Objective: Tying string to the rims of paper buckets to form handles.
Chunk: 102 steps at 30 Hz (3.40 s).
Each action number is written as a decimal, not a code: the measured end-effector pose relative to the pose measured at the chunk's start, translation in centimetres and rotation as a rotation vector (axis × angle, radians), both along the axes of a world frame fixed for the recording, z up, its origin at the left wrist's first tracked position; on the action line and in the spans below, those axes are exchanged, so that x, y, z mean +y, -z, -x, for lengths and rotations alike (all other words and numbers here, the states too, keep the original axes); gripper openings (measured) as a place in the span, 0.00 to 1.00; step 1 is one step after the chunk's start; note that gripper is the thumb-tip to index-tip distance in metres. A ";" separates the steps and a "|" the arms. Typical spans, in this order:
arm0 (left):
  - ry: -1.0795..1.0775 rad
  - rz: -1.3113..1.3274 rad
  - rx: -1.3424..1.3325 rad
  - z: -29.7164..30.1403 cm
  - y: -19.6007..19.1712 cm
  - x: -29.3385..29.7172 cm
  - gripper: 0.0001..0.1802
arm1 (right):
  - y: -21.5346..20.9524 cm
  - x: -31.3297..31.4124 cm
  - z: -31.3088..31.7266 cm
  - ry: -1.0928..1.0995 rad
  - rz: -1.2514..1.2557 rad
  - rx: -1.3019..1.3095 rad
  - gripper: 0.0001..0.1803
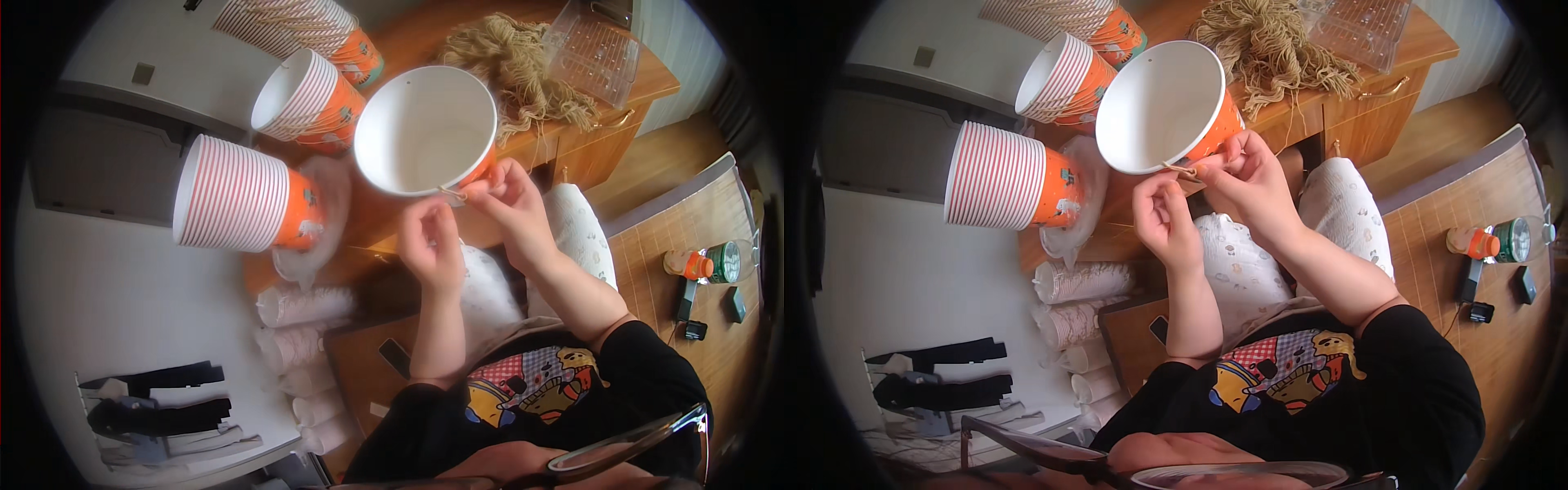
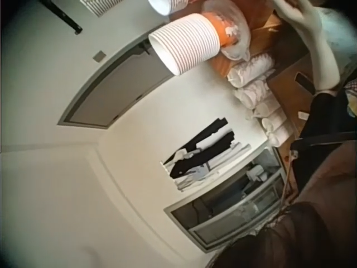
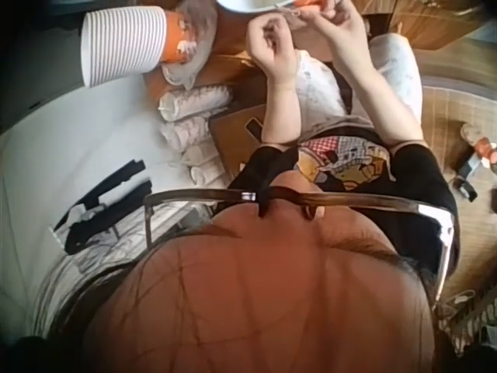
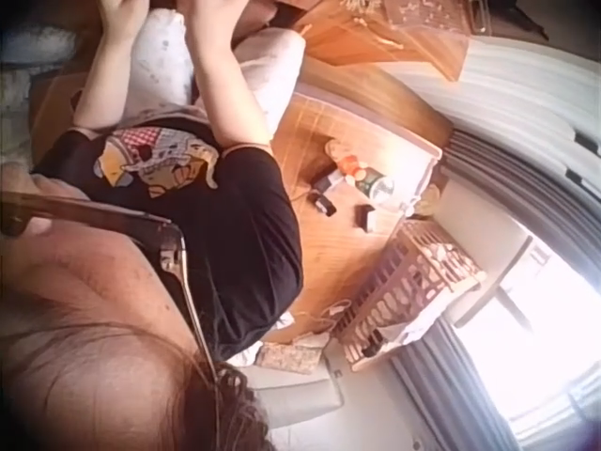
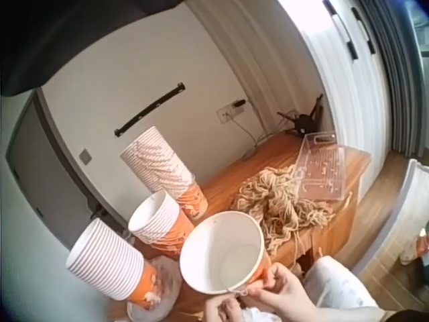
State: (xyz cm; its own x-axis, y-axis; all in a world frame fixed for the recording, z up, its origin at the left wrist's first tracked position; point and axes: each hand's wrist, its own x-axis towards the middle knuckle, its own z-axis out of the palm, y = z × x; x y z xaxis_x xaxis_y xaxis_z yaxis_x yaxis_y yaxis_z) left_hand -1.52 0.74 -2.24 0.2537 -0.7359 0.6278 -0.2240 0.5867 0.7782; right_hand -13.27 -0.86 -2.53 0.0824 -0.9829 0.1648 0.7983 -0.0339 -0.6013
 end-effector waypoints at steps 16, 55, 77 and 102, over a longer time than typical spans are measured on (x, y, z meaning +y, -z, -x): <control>0.130 -0.061 0.039 -0.3 0.9 -1.3 0.07 | 0.3 -1.0 -0.6 0.127 0.089 0.200 0.16; 0.196 -0.420 0.203 -1.3 0.2 -2.0 0.08 | -4.4 -0.9 1.1 0.660 0.475 1.094 0.11; 0.525 -0.647 0.656 -1.0 -1.3 -1.0 0.16 | -0.7 -0.4 2.2 0.894 0.741 1.006 0.21; 0.425 -0.516 0.651 0.1 -1.1 -0.8 0.08 | 0.6 -0.3 0.3 0.542 0.364 0.406 0.23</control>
State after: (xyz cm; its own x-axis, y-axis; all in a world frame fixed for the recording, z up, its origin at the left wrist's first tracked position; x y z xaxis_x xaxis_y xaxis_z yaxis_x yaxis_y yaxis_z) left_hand -1.66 -0.08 -1.10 0.0860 -0.9960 0.0259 0.5022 0.0658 0.8623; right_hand -13.56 -1.13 -3.16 -0.2725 -0.7928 0.5452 0.3326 -0.6093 -0.7198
